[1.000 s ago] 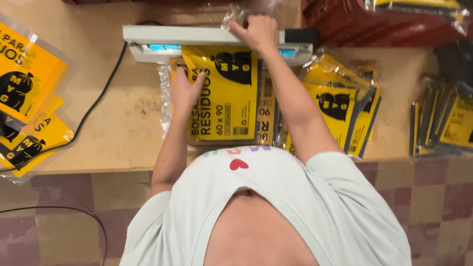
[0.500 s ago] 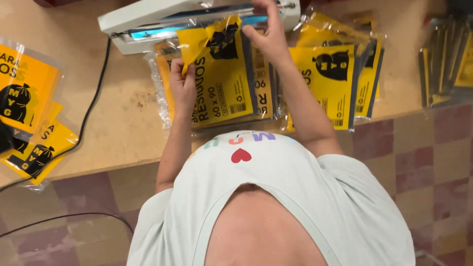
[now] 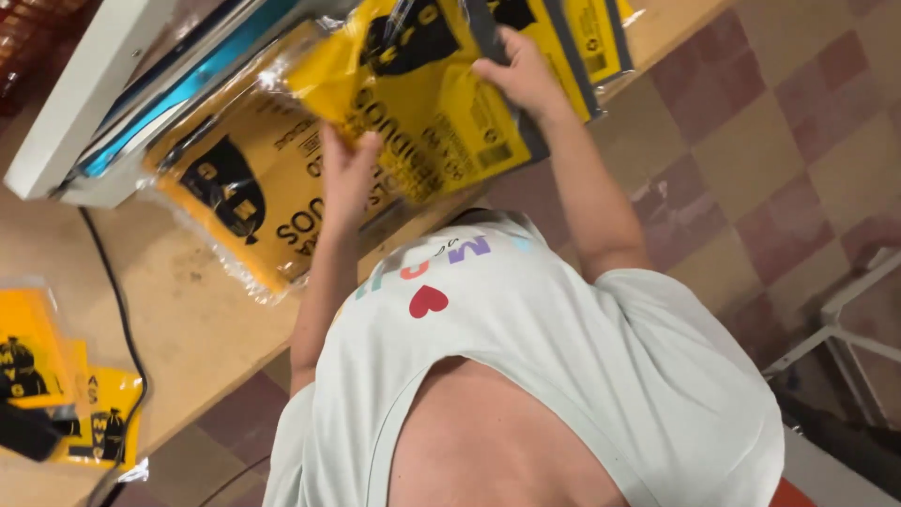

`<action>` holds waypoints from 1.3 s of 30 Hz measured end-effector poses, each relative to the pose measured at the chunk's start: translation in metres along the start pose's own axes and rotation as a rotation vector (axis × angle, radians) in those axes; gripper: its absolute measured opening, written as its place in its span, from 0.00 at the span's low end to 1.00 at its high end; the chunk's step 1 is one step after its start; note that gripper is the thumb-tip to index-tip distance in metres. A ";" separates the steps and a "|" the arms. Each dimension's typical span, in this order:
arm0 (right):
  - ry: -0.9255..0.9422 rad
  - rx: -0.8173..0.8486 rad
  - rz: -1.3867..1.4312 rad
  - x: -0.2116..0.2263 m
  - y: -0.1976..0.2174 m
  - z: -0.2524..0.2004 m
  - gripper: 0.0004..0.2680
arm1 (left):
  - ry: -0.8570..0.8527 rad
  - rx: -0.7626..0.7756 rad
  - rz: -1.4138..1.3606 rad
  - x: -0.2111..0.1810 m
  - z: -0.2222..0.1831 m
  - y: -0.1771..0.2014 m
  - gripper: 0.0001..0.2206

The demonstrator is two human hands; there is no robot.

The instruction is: The person is using a heat sealer to close the ends of plastic bags and then stacking them on a table.

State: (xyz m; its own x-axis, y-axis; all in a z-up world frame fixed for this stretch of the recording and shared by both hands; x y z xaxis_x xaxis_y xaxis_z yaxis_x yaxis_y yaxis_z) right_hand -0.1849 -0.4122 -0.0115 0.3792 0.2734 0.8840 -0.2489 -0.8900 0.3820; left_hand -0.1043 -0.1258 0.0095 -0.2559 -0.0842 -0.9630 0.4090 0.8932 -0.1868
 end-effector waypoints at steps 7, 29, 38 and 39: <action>-0.105 -0.278 -0.808 -0.080 0.073 0.022 0.09 | 0.162 0.331 0.647 0.034 0.031 -0.096 0.31; -0.510 0.010 -0.164 -0.044 0.121 0.022 0.23 | 0.697 -0.026 0.308 0.024 0.117 -0.169 0.22; -0.412 -0.285 -0.363 -0.126 0.063 -0.053 0.41 | 0.763 0.242 0.420 -0.010 0.106 -0.194 0.40; -0.413 -0.286 -0.362 -0.117 0.069 -0.057 0.41 | 0.763 0.242 0.421 0.001 0.107 -0.192 0.40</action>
State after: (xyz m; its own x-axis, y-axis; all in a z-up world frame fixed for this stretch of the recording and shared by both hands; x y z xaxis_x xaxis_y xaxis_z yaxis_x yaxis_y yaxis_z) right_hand -0.2968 -0.4847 -0.0730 0.7834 0.3250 0.5297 -0.2474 -0.6189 0.7455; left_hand -0.0897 -0.3450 0.0234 -0.5193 0.6217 -0.5864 0.7515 0.6589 0.0331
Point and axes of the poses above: each hand's wrist, its own z-axis towards the middle knuckle, its own y-axis out of the back of the hand, x = y × z, the point moved 1 cm from there along z, towards the middle knuckle, and after that the axes turned 9 degrees about -z, right-handed, at the moved point
